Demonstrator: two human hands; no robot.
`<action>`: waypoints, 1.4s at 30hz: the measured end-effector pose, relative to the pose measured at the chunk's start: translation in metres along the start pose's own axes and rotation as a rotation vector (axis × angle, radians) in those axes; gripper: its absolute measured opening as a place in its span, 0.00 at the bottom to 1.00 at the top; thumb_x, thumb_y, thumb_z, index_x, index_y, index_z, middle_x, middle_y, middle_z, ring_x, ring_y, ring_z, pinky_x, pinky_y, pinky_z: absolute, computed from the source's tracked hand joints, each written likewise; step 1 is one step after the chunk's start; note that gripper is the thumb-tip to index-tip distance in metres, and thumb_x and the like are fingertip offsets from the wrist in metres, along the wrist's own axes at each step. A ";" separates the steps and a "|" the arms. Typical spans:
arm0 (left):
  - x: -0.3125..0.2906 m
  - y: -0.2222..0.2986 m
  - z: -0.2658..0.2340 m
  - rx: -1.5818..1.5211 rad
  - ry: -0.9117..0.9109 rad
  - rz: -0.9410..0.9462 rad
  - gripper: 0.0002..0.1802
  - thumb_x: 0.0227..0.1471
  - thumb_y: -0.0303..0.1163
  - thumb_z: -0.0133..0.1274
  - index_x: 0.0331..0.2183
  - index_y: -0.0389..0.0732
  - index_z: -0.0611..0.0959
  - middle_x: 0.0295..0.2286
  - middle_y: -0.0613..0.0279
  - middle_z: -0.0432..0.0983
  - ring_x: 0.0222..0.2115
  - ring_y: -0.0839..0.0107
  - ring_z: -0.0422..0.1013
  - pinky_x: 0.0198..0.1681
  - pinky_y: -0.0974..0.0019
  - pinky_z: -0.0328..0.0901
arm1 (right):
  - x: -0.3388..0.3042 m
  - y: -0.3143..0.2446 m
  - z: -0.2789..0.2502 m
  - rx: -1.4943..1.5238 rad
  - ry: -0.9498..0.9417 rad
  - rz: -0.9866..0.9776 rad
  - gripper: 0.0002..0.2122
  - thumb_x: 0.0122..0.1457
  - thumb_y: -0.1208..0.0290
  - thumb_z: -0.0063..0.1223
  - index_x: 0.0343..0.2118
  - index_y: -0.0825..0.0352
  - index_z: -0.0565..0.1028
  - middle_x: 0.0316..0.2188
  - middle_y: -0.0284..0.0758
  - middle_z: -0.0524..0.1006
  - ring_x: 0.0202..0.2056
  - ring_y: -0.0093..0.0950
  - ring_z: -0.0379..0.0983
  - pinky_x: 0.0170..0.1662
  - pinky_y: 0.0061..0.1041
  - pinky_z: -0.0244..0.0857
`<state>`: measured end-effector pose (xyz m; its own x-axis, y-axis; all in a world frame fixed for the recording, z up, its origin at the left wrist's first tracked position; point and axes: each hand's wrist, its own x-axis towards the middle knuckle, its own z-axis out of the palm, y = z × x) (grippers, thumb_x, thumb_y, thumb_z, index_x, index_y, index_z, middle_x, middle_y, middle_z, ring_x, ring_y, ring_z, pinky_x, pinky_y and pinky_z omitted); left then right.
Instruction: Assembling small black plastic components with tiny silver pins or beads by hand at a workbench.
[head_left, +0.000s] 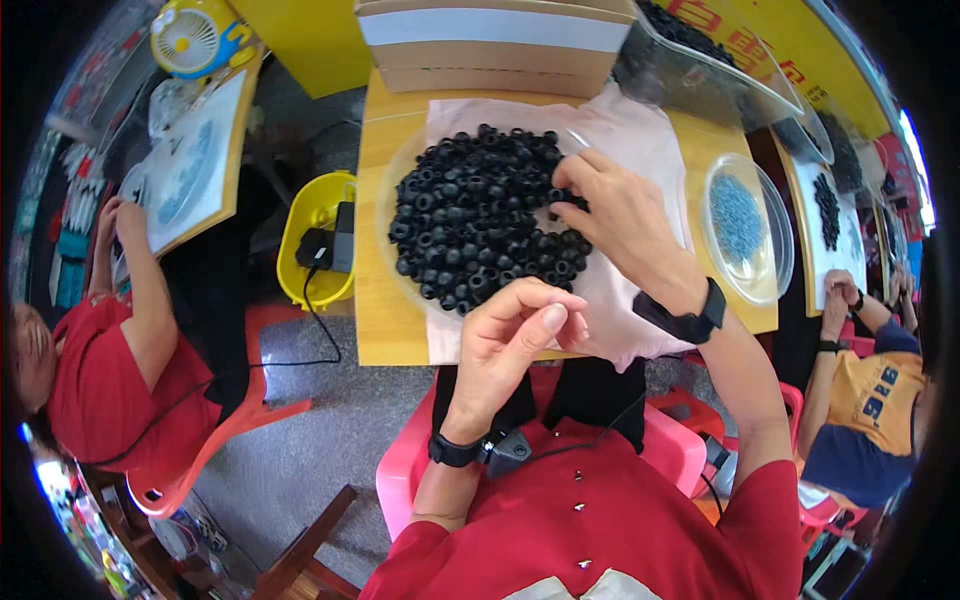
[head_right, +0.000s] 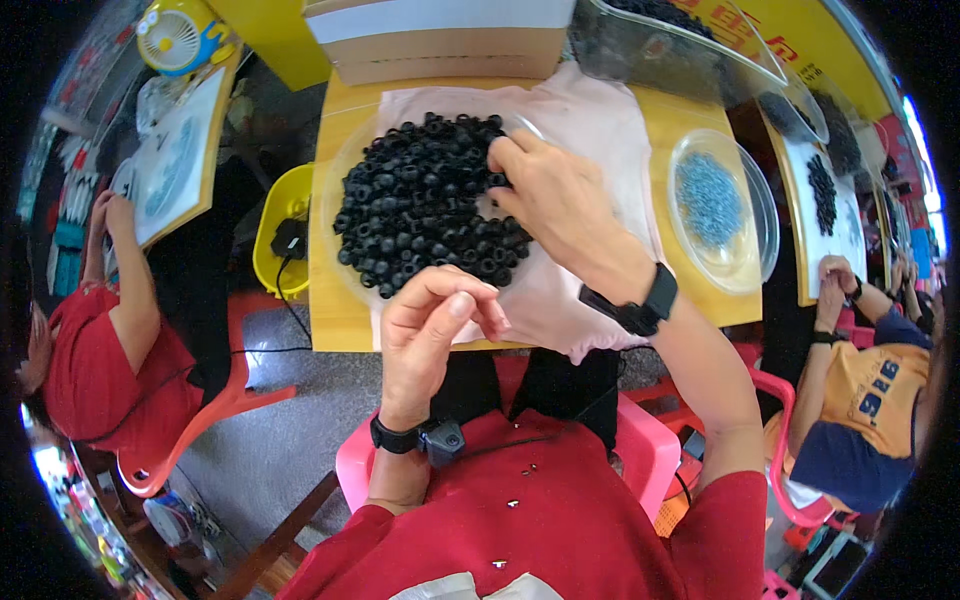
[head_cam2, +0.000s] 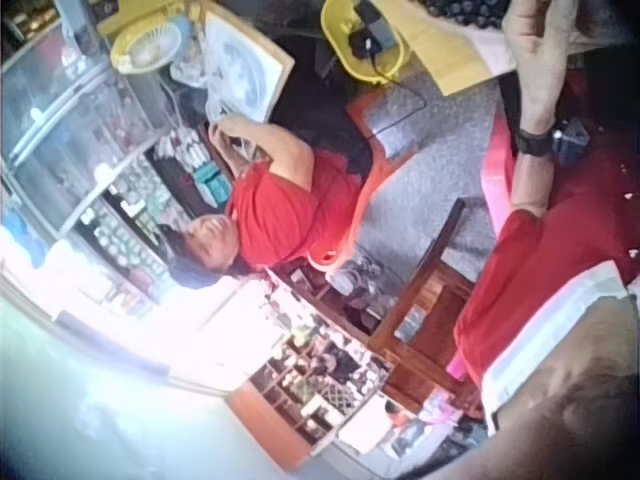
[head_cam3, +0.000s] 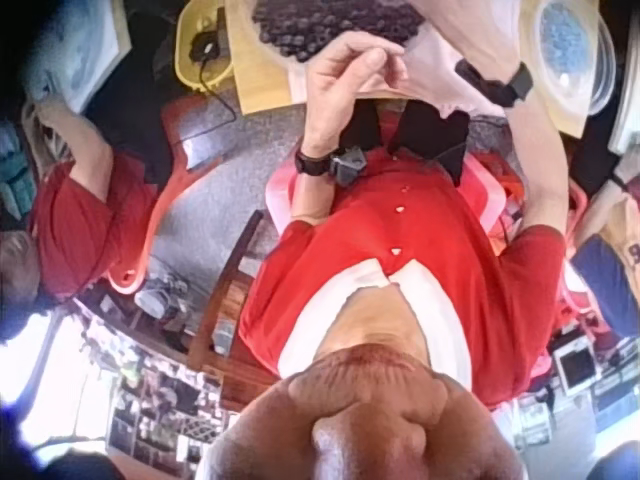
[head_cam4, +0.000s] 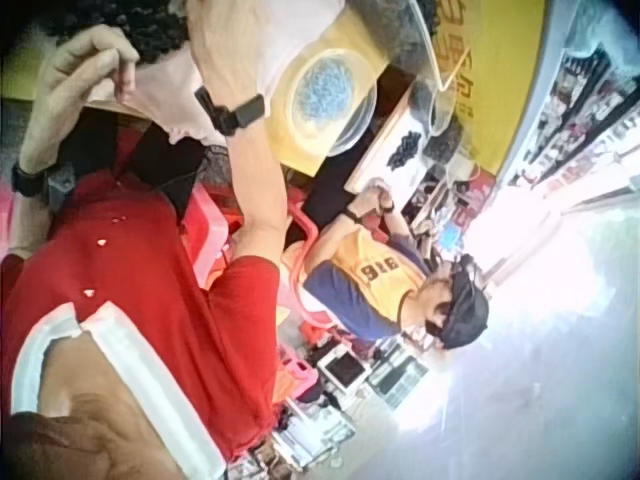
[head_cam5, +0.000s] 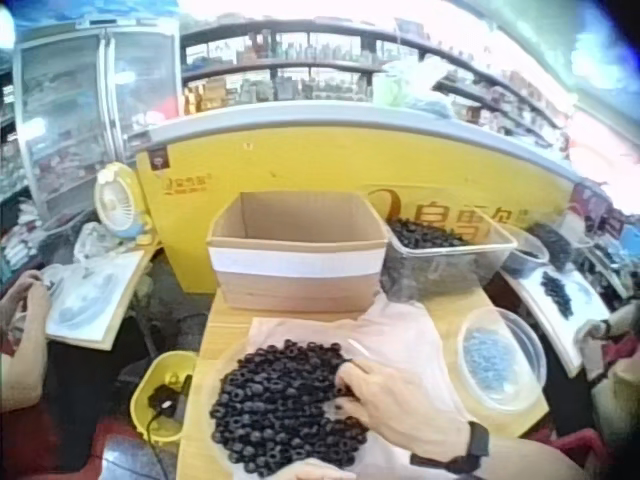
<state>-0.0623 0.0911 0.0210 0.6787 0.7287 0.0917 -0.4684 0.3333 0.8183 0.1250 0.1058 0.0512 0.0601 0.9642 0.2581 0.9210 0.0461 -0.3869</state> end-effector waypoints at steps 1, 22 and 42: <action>-0.001 -0.004 0.003 0.004 -0.016 -0.039 0.09 0.58 0.28 0.46 0.37 0.34 0.78 0.28 0.63 0.73 0.30 0.78 0.69 0.35 0.74 0.66 | 0.002 0.003 0.003 -0.009 0.002 0.015 0.07 0.47 0.73 0.57 0.28 0.66 0.72 0.30 0.36 0.72 0.33 0.37 0.72 0.32 0.33 0.66; 0.003 -0.013 0.030 0.238 0.248 0.071 0.09 0.56 0.22 0.48 0.40 0.32 0.73 0.37 0.58 0.73 0.38 0.72 0.73 0.40 0.71 0.69 | -0.056 -0.007 -0.039 0.786 -0.059 0.377 0.09 0.51 0.69 0.61 0.31 0.70 0.78 0.20 0.24 0.71 0.21 0.12 0.60 0.23 0.14 0.55; 0.024 -0.081 0.066 0.563 0.110 -0.028 0.09 0.51 0.19 0.51 0.37 0.33 0.78 0.30 0.58 0.75 0.28 0.74 0.74 0.32 0.73 0.67 | -0.147 0.048 -0.016 0.901 0.114 0.613 0.08 0.52 0.72 0.59 0.32 0.71 0.76 0.22 0.27 0.73 0.22 0.12 0.64 0.25 0.14 0.60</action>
<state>0.0291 0.0416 -0.0057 0.6094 0.7923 0.0307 -0.0574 0.0054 0.9983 0.1661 -0.0375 0.0088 0.4898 0.8610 -0.1369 0.1062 -0.2147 -0.9709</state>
